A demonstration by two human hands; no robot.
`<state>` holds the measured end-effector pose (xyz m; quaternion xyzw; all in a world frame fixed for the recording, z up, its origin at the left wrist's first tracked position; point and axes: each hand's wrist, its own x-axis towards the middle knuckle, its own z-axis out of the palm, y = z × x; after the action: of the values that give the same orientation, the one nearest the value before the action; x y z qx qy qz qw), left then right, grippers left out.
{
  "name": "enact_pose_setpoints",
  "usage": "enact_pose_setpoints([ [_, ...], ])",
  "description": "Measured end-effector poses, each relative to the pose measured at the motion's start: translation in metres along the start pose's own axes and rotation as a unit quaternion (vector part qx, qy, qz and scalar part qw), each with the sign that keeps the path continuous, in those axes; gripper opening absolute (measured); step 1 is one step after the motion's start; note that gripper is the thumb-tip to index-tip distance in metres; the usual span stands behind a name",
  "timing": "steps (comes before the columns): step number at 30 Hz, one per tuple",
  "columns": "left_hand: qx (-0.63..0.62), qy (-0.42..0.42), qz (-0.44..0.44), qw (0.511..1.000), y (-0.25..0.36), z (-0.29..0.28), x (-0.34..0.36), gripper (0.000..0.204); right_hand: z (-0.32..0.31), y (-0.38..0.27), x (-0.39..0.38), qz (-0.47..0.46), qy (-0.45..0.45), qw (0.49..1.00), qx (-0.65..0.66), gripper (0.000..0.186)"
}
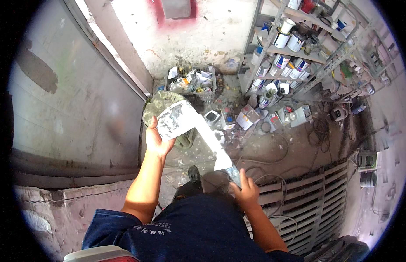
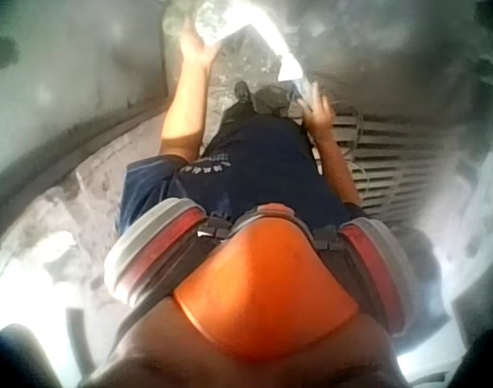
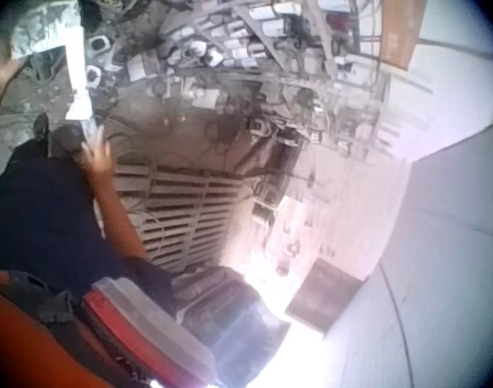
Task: The person stirs a dark liquid in a small container using a stick and pours it into a spray gun cup. They then retrieve a plastic bottle, open a white container, and pour a clear liquid into the bottle. Finally, they use a metal scraper to clean a small amount of white paste from a container lid.
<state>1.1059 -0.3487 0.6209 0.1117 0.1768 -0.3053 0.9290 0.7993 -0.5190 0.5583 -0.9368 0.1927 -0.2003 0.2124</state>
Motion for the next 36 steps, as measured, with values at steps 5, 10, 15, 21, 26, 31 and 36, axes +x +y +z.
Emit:
enact_pose_setpoints([
  [5, 0.005, -0.026, -0.022, 0.999, -0.016, -0.003, -0.003, 0.058, -0.014, -0.017, 0.044, 0.019, -0.017, 1.000, 0.011, 0.059],
  [10, -0.007, -0.011, -0.033, 0.999, -0.036, -0.007, 0.003, 0.057, 0.008, -0.010, 0.034, -0.022, -0.011, 1.000, 0.001, 0.051],
  [15, -0.003, -0.025, -0.030, 0.999, -0.032, -0.006, -0.002, 0.057, 0.007, 0.022, -0.024, -0.070, -0.055, 0.996, 0.021, 0.047],
  [21, 0.010, -0.041, -0.027, 0.999, -0.042, -0.005, -0.010, 0.056, -0.016, 0.012, 0.014, -0.034, 0.032, 0.991, 0.124, 0.045],
  [26, 0.028, -0.030, -0.033, 0.999, -0.071, 0.004, -0.010, 0.050, 0.017, 0.024, 0.011, -0.060, 0.035, 0.994, 0.081, 0.047],
  [31, 0.045, -0.010, -0.029, 0.999, -0.084, -0.008, -0.012, 0.049, 0.025, 0.058, -0.032, -0.050, 0.000, 0.998, 0.046, 0.046],
  [36, 0.023, -0.018, -0.032, 0.999, -0.085, -0.017, -0.010, 0.050, 0.007, 0.082, -0.054, -0.037, -0.037, 0.998, 0.046, 0.050],
])
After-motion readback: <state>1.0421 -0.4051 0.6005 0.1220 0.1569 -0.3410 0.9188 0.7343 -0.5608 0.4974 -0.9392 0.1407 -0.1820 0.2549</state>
